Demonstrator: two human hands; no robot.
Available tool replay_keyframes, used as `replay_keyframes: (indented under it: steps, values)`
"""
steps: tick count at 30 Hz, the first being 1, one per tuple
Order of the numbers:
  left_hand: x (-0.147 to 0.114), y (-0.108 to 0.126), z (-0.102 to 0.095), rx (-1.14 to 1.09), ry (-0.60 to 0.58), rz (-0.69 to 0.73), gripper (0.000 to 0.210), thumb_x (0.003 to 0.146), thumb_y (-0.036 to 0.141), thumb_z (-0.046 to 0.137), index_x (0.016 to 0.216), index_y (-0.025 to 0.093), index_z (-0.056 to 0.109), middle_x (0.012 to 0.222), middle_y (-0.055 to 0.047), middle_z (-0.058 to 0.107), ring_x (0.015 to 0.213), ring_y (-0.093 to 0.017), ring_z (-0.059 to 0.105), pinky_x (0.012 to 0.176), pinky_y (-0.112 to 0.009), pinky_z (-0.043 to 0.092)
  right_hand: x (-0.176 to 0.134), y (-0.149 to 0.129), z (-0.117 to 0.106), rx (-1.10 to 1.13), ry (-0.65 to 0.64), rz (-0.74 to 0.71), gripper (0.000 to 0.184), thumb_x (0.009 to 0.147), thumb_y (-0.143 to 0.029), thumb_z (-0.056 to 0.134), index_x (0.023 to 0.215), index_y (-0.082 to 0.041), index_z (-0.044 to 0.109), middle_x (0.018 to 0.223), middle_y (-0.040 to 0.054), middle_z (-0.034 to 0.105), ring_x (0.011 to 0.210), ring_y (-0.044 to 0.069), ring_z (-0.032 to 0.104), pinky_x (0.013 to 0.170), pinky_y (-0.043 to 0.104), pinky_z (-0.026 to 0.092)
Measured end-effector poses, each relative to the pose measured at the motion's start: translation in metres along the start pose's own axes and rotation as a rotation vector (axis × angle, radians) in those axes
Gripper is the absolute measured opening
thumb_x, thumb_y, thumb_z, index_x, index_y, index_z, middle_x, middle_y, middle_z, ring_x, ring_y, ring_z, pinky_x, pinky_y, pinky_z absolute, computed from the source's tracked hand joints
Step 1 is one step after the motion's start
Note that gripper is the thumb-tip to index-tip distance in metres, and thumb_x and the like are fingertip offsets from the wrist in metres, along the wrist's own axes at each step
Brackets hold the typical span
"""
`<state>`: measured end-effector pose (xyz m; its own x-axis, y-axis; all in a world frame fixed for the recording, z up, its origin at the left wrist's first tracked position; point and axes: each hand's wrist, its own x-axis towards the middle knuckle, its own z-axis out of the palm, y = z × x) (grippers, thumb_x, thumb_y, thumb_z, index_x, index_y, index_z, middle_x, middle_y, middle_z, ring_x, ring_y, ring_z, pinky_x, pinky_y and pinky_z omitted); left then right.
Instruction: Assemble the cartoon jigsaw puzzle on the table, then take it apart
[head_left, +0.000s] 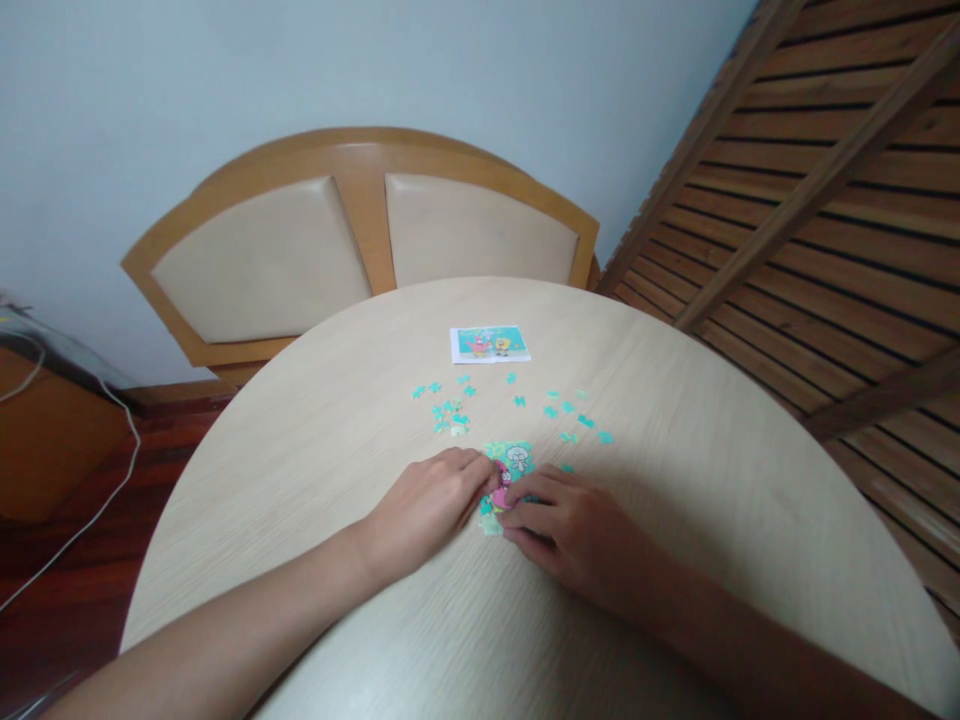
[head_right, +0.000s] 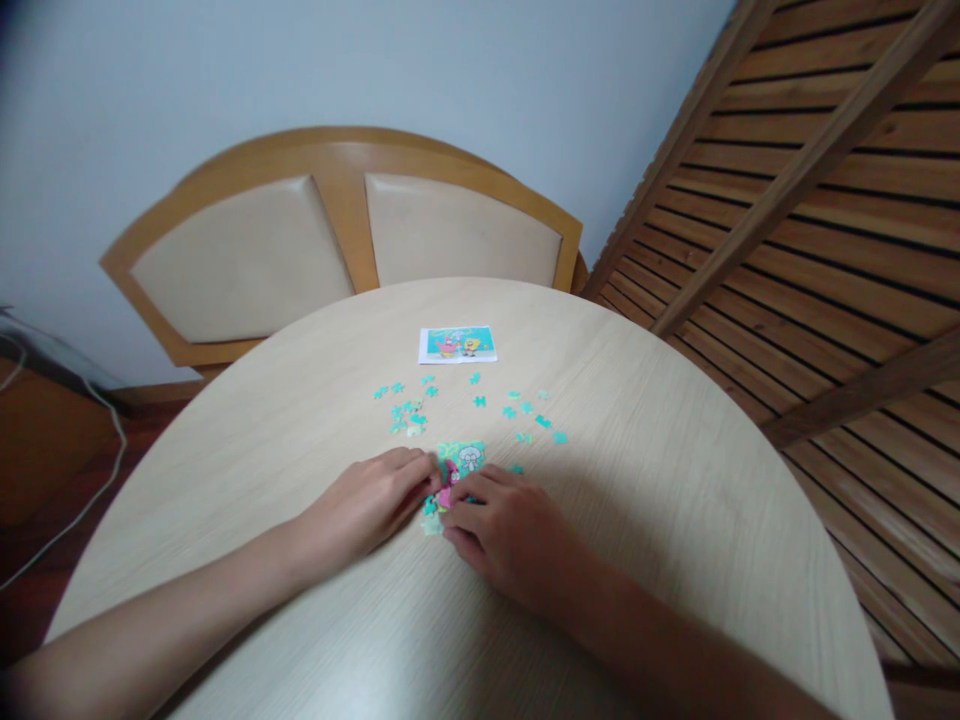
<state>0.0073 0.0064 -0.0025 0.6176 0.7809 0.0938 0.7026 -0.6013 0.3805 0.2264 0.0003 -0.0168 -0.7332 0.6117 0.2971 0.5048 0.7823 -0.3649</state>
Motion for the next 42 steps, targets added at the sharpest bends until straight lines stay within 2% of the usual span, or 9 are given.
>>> replay_keyframes:
  steps: [6,11,18,23,29,32,37,40,42]
  values:
    - [0.002,0.003,0.003,0.064,0.037,0.035,0.016,0.101,0.016,0.045,0.097,0.017,0.061,0.094,-0.007,0.066,0.088,-0.02,0.062,0.078,-0.032,0.053,0.0,-0.001,-0.001,-0.099,-0.019,-0.032,0.015,0.093,-0.018,0.062,0.102,-0.024,0.073,0.105,0.0046,0.072,0.097,0.02,0.065,0.085,0.034,0.054]
    - [0.002,-0.001,0.003,-0.089,0.077,0.011,0.02,0.102,0.024,0.047,0.095,0.018,0.065,0.088,-0.005,0.069,0.082,-0.018,0.065,0.074,-0.029,0.051,0.001,-0.007,-0.003,-0.174,-0.056,-0.044,0.016,0.092,-0.016,0.063,0.103,-0.023,0.073,0.106,0.0063,0.071,0.097,0.022,0.065,0.084,0.035,0.056]
    - [0.0,-0.007,-0.006,-0.179,0.033,-0.009,0.023,0.1,0.027,0.051,0.092,0.02,0.072,0.084,-0.003,0.072,0.077,-0.016,0.066,0.072,-0.027,0.049,0.002,-0.014,-0.004,-0.24,-0.078,-0.045,0.017,0.088,-0.013,0.067,0.103,-0.02,0.071,0.107,0.008,0.071,0.096,0.023,0.065,0.084,0.036,0.056]
    - [0.003,-0.01,-0.006,-0.198,0.047,-0.012,0.016,0.095,0.024,0.057,0.092,0.021,0.073,0.087,-0.002,0.074,0.08,-0.017,0.066,0.075,-0.027,0.048,0.001,-0.014,-0.005,-0.233,-0.096,-0.036,0.019,0.087,-0.012,0.067,0.105,-0.021,0.071,0.107,0.0079,0.071,0.097,0.024,0.066,0.083,0.036,0.056]
    - [0.005,-0.017,-0.009,-0.188,0.019,-0.112,0.008,0.091,0.024,0.065,0.095,0.021,0.071,0.089,-0.002,0.073,0.082,-0.018,0.066,0.074,-0.027,0.048,0.001,-0.012,-0.004,-0.202,-0.105,-0.003,0.019,0.092,-0.015,0.06,0.107,-0.021,0.07,0.108,0.0078,0.07,0.099,0.024,0.064,0.086,0.039,0.056]
    - [0.005,-0.027,-0.013,-0.144,0.044,-0.103,0.011,0.094,0.026,0.063,0.101,0.022,0.071,0.097,-0.002,0.073,0.092,-0.02,0.066,0.081,-0.03,0.049,0.001,-0.012,-0.002,-0.188,-0.111,0.009,0.022,0.093,-0.015,0.058,0.112,-0.021,0.069,0.108,0.0086,0.069,0.1,0.025,0.063,0.086,0.04,0.056]
    - [0.008,-0.047,-0.017,0.0,0.084,0.125,0.016,0.099,0.029,0.058,0.111,0.022,0.068,0.117,-0.005,0.07,0.112,-0.022,0.059,0.101,-0.039,0.044,0.001,-0.009,-0.001,-0.131,-0.082,0.016,0.02,0.093,-0.017,0.058,0.109,-0.02,0.069,0.108,0.0083,0.069,0.101,0.025,0.063,0.089,0.042,0.055]
    - [0.009,-0.055,-0.017,0.071,0.114,0.13,0.024,0.099,0.033,0.059,0.118,0.021,0.065,0.128,-0.009,0.064,0.121,-0.025,0.055,0.105,-0.043,0.044,0.001,-0.001,-0.003,-0.07,-0.03,0.01,0.017,0.092,-0.021,0.062,0.107,-0.021,0.071,0.106,0.0077,0.07,0.1,0.023,0.064,0.092,0.041,0.053]
    - [0.009,-0.059,-0.015,0.105,0.122,0.111,0.026,0.099,0.034,0.058,0.121,0.02,0.064,0.129,-0.01,0.063,0.124,-0.026,0.054,0.106,-0.045,0.044,0.001,0.006,-0.004,-0.051,0.016,0.032,0.026,0.091,-0.027,0.064,0.117,-0.021,0.07,0.115,0.0101,0.069,0.109,0.025,0.062,0.099,0.044,0.05]
